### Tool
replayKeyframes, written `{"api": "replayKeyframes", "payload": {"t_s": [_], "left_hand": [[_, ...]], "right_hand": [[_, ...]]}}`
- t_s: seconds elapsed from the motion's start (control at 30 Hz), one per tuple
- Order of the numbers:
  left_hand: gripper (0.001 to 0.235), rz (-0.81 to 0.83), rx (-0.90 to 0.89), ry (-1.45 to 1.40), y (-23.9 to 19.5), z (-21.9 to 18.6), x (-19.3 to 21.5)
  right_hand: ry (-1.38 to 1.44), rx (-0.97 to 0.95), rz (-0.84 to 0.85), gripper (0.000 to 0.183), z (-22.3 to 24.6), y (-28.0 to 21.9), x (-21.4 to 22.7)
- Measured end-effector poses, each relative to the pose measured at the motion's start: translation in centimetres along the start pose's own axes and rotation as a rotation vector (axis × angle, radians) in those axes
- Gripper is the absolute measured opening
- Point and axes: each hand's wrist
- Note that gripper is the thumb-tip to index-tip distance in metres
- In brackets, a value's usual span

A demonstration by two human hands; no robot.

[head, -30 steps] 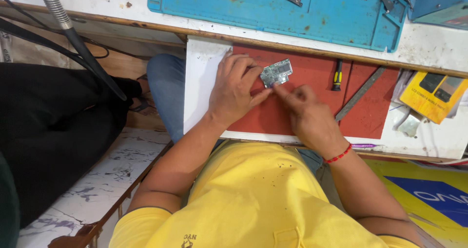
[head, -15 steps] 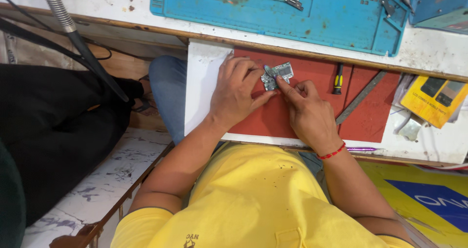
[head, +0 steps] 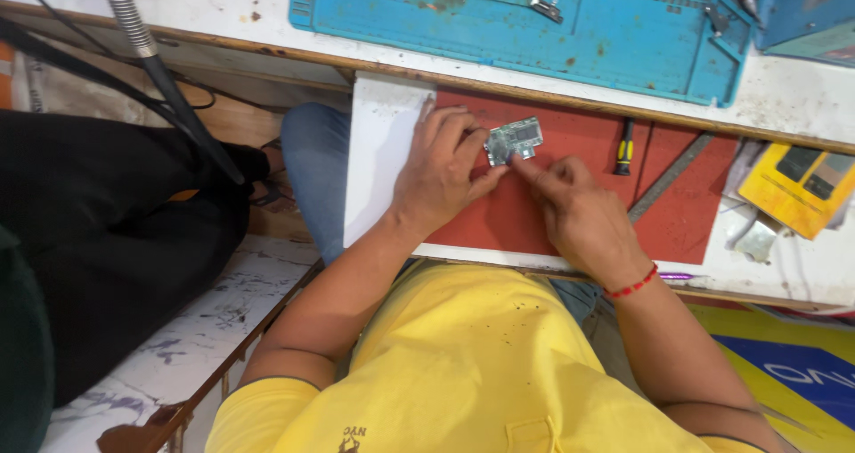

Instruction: The person cleans a small circuit board by repeatedly rubbing its surface with a toothbrush and then using a handheld air blower to remove debris. The board is held in place on a red mat while the person works on it.

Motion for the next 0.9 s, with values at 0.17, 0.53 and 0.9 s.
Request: {"api": "replayKeyframes", "payload": {"t_s": [0.17, 0.53, 0.9], "left_hand": [[0.051, -0.008, 0.026, -0.02, 0.0, -0.1, 0.2], [0.049, -0.008, 0.024, -0.027, 0.3, -0.3, 0.4], [0.049, -0.013, 0.058, -0.025, 0.9, -1.4, 0.6]], "right_hand": [[0.005, -0.049, 0.004, 0.053, 0.5, 0.0, 0.2], [0.004, -0.086, 0.017, 0.058, 0.3, -0.5, -0.3], [-0.003, -0.203, -0.074, 0.053, -0.5, 0.0, -0.9]]}}
Point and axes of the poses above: each hand's wrist, its own y-axis towards the middle knuckle, its own x-axis out of the back of the hand, z = x × y, and after that the axes turned 12 degrees about -y, right-handed
